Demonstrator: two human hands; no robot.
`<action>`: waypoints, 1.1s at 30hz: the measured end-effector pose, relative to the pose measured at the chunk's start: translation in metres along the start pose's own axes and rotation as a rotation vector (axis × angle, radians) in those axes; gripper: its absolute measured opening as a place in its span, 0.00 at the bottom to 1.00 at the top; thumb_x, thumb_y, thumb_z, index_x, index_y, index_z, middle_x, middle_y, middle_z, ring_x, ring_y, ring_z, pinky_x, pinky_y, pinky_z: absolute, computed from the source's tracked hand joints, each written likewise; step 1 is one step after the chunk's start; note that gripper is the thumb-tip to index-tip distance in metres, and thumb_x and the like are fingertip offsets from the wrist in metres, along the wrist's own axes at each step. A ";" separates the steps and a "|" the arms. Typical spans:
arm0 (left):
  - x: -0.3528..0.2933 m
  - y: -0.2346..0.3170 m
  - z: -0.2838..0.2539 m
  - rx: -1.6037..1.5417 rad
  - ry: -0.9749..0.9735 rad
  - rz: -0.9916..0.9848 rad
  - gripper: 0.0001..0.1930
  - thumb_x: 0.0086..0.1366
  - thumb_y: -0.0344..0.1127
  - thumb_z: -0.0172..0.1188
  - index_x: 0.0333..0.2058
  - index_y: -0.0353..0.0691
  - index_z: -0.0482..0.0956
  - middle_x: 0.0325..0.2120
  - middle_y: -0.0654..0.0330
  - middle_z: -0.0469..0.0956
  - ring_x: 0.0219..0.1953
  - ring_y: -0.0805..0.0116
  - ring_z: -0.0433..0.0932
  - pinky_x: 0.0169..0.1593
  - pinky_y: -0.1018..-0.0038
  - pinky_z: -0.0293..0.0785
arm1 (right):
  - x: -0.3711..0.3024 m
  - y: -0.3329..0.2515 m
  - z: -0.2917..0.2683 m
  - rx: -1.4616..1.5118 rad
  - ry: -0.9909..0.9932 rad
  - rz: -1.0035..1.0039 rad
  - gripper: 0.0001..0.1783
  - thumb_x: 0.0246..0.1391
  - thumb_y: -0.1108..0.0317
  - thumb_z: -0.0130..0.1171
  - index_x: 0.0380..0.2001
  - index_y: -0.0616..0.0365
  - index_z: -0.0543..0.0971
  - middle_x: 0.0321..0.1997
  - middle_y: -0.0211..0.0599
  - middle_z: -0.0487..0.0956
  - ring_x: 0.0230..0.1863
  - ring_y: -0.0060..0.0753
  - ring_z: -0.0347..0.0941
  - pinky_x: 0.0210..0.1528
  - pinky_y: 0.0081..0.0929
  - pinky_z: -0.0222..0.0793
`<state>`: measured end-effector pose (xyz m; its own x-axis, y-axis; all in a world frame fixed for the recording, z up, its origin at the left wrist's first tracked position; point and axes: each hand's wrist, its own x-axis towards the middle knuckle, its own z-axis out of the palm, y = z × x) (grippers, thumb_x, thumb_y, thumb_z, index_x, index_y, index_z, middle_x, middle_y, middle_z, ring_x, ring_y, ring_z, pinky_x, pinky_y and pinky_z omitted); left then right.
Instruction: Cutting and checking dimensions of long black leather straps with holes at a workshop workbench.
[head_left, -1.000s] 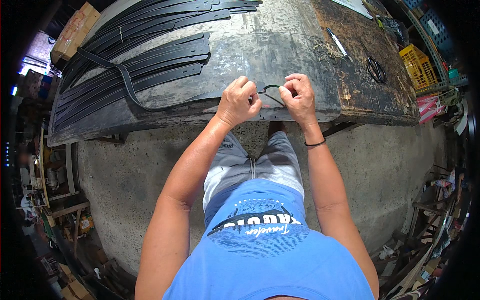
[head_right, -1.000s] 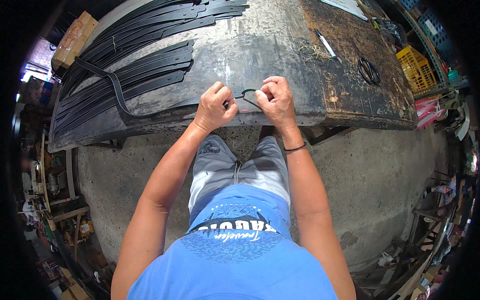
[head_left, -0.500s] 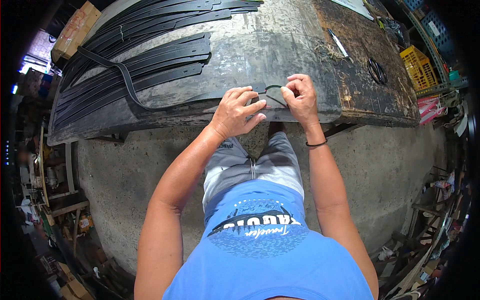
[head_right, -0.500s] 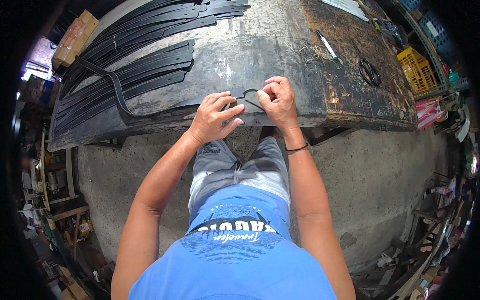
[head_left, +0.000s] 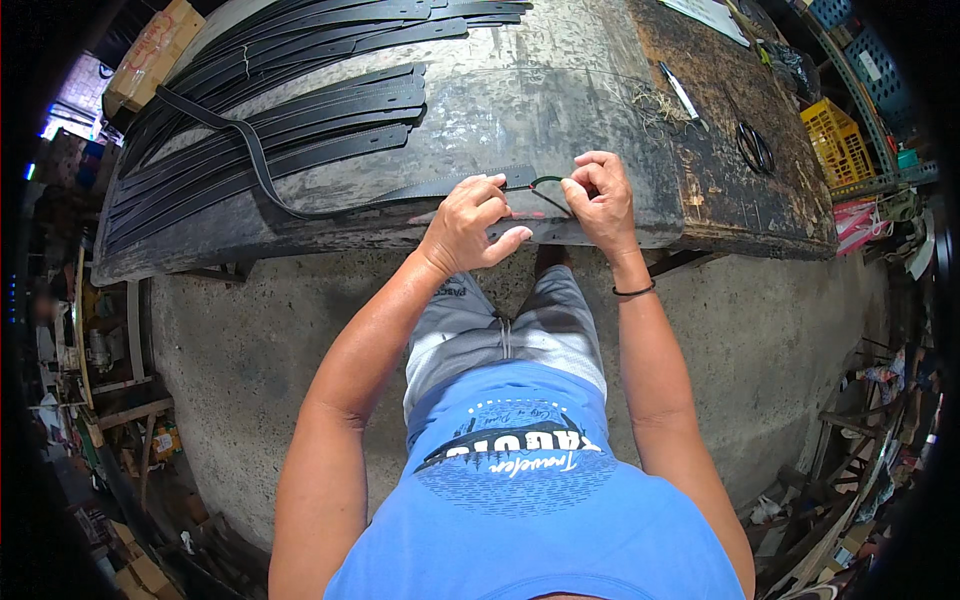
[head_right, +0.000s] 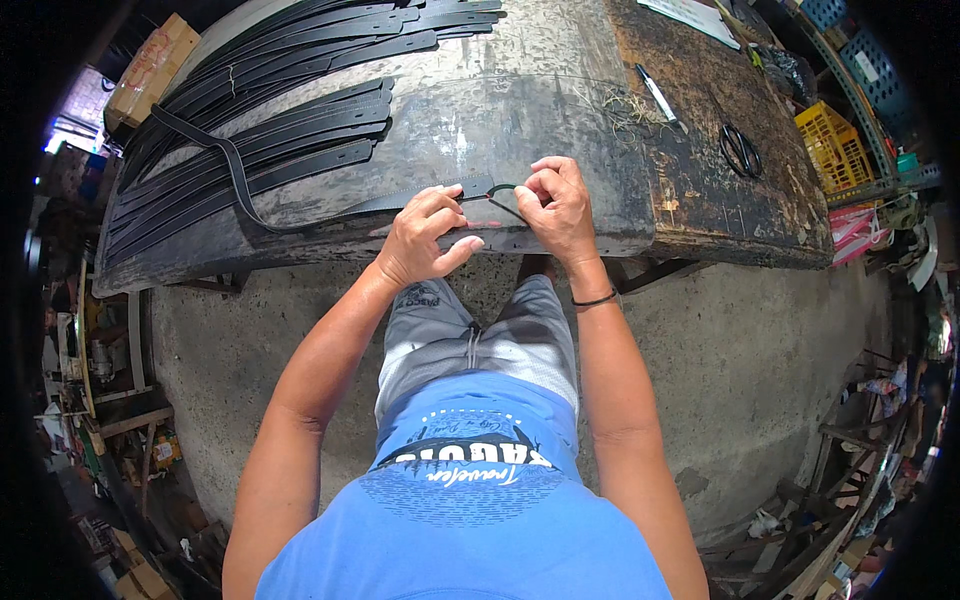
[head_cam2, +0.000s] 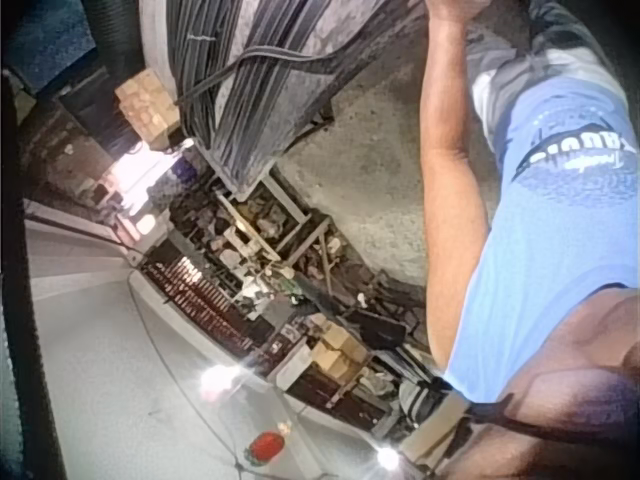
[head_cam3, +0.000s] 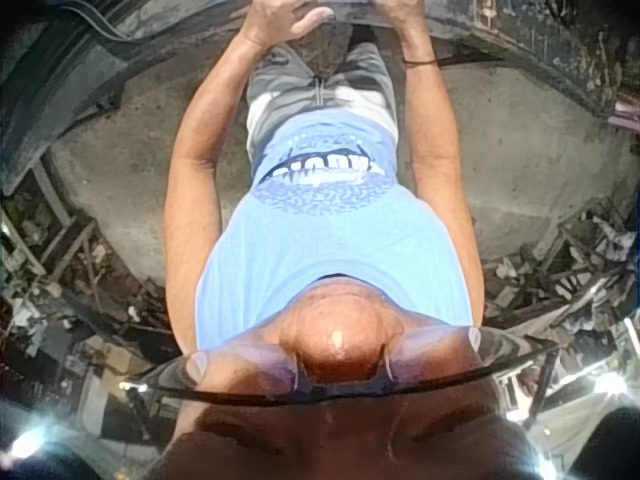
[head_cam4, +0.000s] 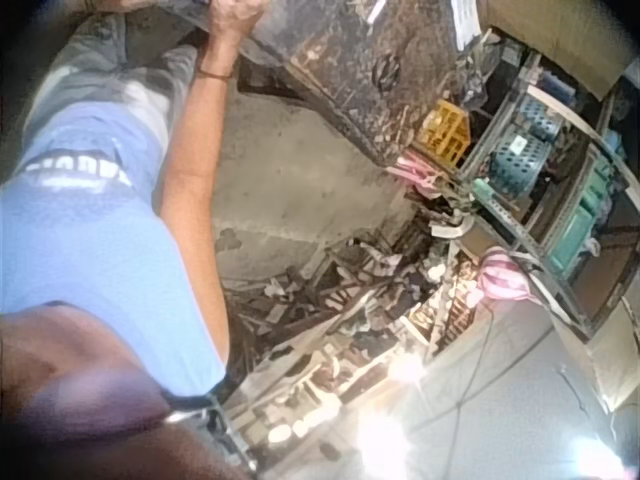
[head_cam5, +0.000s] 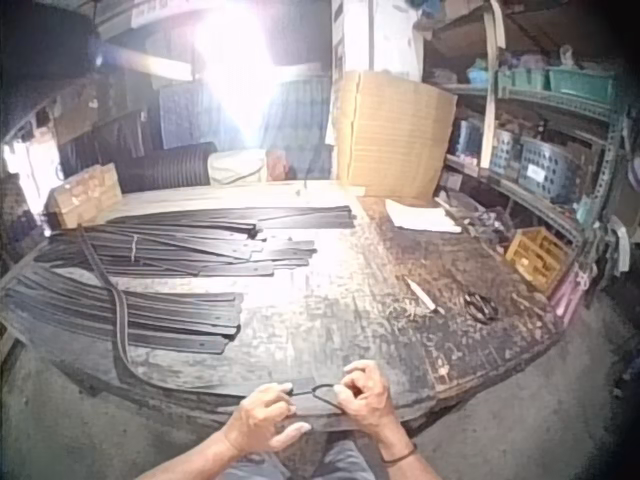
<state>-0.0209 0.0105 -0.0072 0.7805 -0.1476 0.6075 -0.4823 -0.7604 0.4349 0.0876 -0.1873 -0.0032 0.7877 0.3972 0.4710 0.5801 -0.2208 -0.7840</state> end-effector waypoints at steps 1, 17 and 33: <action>0.000 0.000 0.000 0.002 -0.001 -0.001 0.13 0.48 0.40 0.70 0.25 0.37 0.78 0.28 0.57 0.77 0.48 0.52 0.78 0.53 0.59 0.72 | 0.000 0.000 0.000 -0.018 -0.001 -0.017 0.05 0.45 0.74 0.64 0.23 0.62 0.77 0.42 0.37 0.73 0.27 0.22 0.72 0.26 0.20 0.69; -0.001 0.000 0.000 0.001 0.011 -0.001 0.17 0.49 0.43 0.71 0.22 0.36 0.75 0.27 0.54 0.76 0.48 0.51 0.78 0.51 0.59 0.73 | 0.000 0.002 0.001 0.014 0.004 0.017 0.06 0.46 0.73 0.65 0.23 0.63 0.77 0.42 0.37 0.73 0.26 0.21 0.71 0.27 0.19 0.70; -0.001 -0.002 0.002 0.012 0.019 -0.004 0.18 0.48 0.45 0.71 0.23 0.37 0.74 0.26 0.54 0.75 0.48 0.50 0.77 0.51 0.58 0.71 | 0.000 -0.002 0.000 -0.004 -0.001 0.006 0.06 0.46 0.74 0.64 0.23 0.63 0.77 0.42 0.37 0.72 0.26 0.20 0.72 0.28 0.19 0.70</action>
<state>-0.0198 0.0106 -0.0103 0.7748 -0.1321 0.6183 -0.4739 -0.7687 0.4296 0.0868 -0.1867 -0.0014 0.7907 0.3968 0.4663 0.5767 -0.2270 -0.7848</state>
